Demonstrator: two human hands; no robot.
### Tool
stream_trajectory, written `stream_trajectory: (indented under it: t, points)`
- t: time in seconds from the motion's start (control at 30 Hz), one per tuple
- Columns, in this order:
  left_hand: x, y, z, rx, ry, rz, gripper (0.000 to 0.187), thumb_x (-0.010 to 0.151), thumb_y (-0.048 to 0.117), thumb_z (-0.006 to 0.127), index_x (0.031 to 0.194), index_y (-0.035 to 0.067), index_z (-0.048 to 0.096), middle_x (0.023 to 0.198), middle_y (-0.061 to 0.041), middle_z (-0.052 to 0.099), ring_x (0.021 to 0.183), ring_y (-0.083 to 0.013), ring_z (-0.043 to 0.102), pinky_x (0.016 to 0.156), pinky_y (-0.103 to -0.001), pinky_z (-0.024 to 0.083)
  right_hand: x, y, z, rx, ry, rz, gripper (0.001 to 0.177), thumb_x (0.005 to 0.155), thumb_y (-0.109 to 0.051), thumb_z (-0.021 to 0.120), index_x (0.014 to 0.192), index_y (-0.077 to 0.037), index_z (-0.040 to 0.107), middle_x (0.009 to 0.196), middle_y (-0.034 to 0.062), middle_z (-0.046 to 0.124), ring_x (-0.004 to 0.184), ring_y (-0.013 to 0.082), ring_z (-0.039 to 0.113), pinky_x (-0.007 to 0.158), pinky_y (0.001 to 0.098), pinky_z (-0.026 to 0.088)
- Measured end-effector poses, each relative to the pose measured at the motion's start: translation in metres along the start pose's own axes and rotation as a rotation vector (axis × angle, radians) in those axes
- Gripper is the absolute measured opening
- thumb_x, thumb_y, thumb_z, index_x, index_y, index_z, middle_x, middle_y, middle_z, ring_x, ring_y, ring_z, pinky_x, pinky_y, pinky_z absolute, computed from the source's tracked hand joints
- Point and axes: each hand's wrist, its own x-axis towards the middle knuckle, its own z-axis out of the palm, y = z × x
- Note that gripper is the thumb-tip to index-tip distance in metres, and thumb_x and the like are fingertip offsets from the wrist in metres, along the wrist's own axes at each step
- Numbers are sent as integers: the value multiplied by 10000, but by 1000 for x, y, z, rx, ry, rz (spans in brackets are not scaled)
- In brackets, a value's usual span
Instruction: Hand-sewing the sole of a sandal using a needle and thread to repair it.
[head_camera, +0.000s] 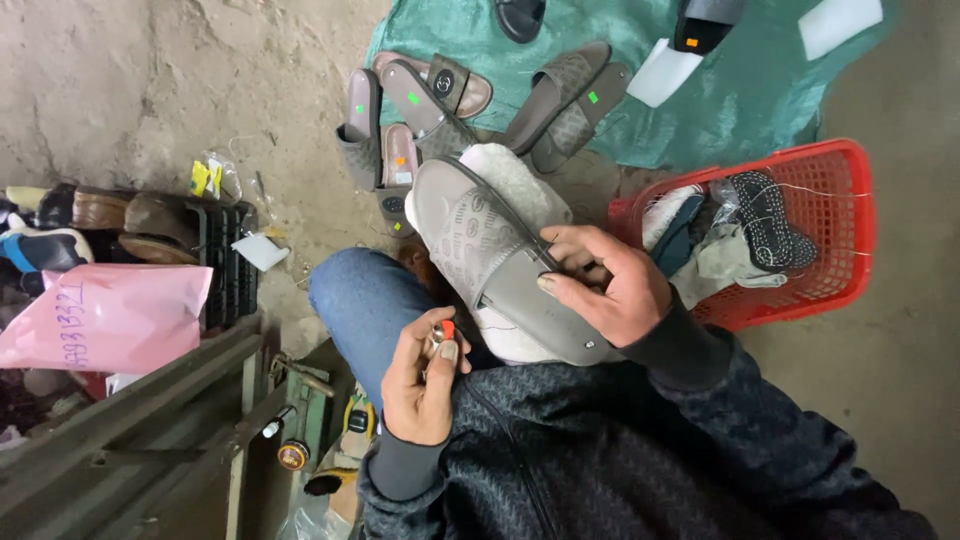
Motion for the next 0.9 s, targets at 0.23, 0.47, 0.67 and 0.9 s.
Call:
stream_trajectory:
  t: [0.23, 0.47, 0.67, 0.9]
  points:
    - [-3, 18, -7, 61, 99, 4, 328, 1020, 148, 589, 1322, 25, 622, 955, -116, 739, 782, -152, 699, 799, -275, 591, -9, -16, 1, 71, 45, 38, 460, 841, -212, 793, 1282, -114, 705, 1035, 68, 788, 820, 74, 685, 697, 209, 568]
    - [-16, -21, -63, 570, 475, 84, 312, 947, 172, 779, 1230, 74, 691, 1060, -74, 765, 821, -130, 711, 775, -263, 555, -9, -14, 2, 201, -95, 91, 421, 867, -168, 742, 1282, -121, 690, 1145, 116, 798, 1063, 170, 774, 963, 281, 624]
    - [-18, -84, -65, 867, 646, 268, 252, 961, 276, 789, 1195, 185, 787, 1087, -36, 696, 946, -240, 711, 838, -359, 591, -8, -2, 13, 441, -32, -119, 370, 848, 46, 763, 1215, 62, 718, 950, 188, 794, 902, 179, 736, 800, 362, 626]
    - [-26, -81, -69, 699, 600, 257, 315, 910, 191, 842, 1214, 124, 795, 1005, -91, 674, 955, -303, 695, 876, -408, 570, -7, 3, 9, 407, -77, -165, 421, 856, 32, 763, 1267, 83, 684, 1019, 184, 777, 936, 174, 728, 834, 356, 615]
